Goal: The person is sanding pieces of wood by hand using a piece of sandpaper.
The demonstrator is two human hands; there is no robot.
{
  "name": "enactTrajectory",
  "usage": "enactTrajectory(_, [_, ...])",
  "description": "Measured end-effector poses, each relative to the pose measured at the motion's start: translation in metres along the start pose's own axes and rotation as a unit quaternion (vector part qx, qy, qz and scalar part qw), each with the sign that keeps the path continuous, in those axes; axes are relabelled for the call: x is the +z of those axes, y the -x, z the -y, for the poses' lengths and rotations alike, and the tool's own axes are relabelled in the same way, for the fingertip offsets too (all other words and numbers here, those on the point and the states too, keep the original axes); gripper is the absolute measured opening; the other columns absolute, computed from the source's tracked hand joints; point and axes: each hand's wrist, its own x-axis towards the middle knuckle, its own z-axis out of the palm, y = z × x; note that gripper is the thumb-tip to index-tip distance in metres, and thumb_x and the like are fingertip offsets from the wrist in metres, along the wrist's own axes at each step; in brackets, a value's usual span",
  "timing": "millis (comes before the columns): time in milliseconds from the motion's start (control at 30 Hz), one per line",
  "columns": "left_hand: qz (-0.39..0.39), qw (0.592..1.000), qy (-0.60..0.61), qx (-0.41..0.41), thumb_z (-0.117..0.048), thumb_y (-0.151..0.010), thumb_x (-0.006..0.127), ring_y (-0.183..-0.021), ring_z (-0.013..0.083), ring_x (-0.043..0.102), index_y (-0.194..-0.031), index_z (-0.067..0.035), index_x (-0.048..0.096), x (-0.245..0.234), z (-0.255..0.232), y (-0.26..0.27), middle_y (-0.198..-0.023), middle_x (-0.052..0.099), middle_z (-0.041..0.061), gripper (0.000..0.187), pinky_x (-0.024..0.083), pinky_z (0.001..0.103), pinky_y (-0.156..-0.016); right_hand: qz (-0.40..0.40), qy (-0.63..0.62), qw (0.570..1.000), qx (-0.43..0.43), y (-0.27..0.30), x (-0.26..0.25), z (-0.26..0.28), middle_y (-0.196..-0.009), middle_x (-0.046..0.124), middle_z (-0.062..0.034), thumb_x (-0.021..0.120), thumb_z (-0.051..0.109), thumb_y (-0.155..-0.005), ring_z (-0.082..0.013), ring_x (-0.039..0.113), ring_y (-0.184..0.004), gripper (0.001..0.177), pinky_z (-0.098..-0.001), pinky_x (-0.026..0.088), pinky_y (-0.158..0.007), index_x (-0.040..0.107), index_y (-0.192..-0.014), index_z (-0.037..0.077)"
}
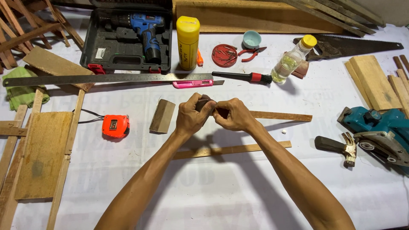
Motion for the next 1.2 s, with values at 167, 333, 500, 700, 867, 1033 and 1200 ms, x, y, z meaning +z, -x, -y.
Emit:
enactTrajectory(167, [0.046,0.997,-0.053,0.022,-0.05,-0.095,0.07,-0.058,0.0152,0.071,-0.093,-0.006,0.068,-0.013,0.01,0.002,-0.068,0.073,0.004,0.044,0.053,0.031,-0.051,-0.023,0.002,0.999,-0.045,-0.001,-0.009,0.017,-0.062,0.067,-0.0066,0.067,0.017,-0.084,-0.0147,0.06,-0.049,0.019,-0.0317,0.05,-0.047,0.076,-0.091,0.002])
enactTrajectory(333, [0.064,0.99,-0.122,-0.009,-0.053,-0.091,0.071,-0.055,0.0178,0.069,-0.091,-0.007,0.07,-0.032,0.019,-0.001,-0.064,0.071,0.005,0.045,0.051,0.035,-0.05,-0.046,0.024,0.994,-0.094,-0.003,-0.004,0.02,-0.084,0.07,-0.0073,0.067,0.009,-0.091,-0.0164,0.065,-0.063,0.022,-0.0328,0.055,-0.058,0.076,-0.111,0.01])
enactTrajectory(500, [0.046,0.989,-0.138,-0.039,-0.05,-0.091,0.073,-0.053,0.0174,0.065,-0.09,-0.006,0.072,-0.041,0.026,0.0,-0.063,0.07,0.006,0.045,0.048,0.034,-0.049,-0.065,0.122,0.98,-0.141,-0.009,0.015,0.006,-0.091,0.063,-0.0075,0.067,0.001,-0.087,-0.0225,0.06,-0.078,0.048,-0.0379,0.053,-0.071,0.071,-0.131,0.018])
enactTrajectory(700, [0.042,0.983,-0.168,-0.064,-0.056,-0.092,0.068,-0.052,0.015,0.065,-0.088,-0.007,0.072,-0.057,0.041,0.013,-0.063,0.07,0.002,0.05,0.05,0.033,-0.049,-0.035,0.156,0.978,-0.131,-0.003,0.055,-0.016,-0.102,0.065,-0.0074,0.075,0.009,-0.087,-0.024,0.06,-0.091,0.05,-0.0385,0.053,-0.081,0.067,-0.135,0.021])
enactTrajectory(867, [0.062,0.973,-0.208,-0.074,-0.057,-0.092,0.067,-0.05,0.0172,0.064,-0.087,-0.007,0.072,-0.058,0.053,0.019,-0.063,0.069,0.004,0.05,0.049,0.036,-0.047,0.002,0.17,0.981,-0.088,0.001,0.077,-0.028,-0.105,0.067,-0.0067,0.076,0.017,-0.089,-0.0255,0.06,-0.093,0.047,-0.04,0.051,-0.084,0.067,-0.135,0.021])
enactTrajectory(1033, [0.097,0.965,-0.219,-0.109,-0.056,-0.091,0.067,-0.052,0.017,0.064,-0.089,-0.006,0.072,-0.054,0.048,0.016,-0.063,0.069,0.005,0.05,0.05,0.037,-0.048,0.008,0.164,0.983,-0.083,0.006,0.059,-0.024,-0.112,0.067,-0.01,0.074,0.024,-0.09,-0.0285,0.061,-0.099,0.049,-0.0421,0.051,-0.088,0.064,-0.138,0.018])
enactTrajectory(1200, [0.147,0.961,-0.202,-0.12,-0.044,-0.093,0.064,-0.071,0.0278,0.074,-0.099,-0.006,0.073,-0.029,0.026,0.01,-0.08,0.076,0.015,0.039,0.058,0.042,-0.064,-0.008,0.125,0.989,-0.079,0.023,0.02,-0.012,-0.119,0.066,-0.0157,0.071,0.031,-0.096,-0.0326,0.062,-0.106,0.051,-0.0447,0.05,-0.094,0.06,-0.143,0.012])
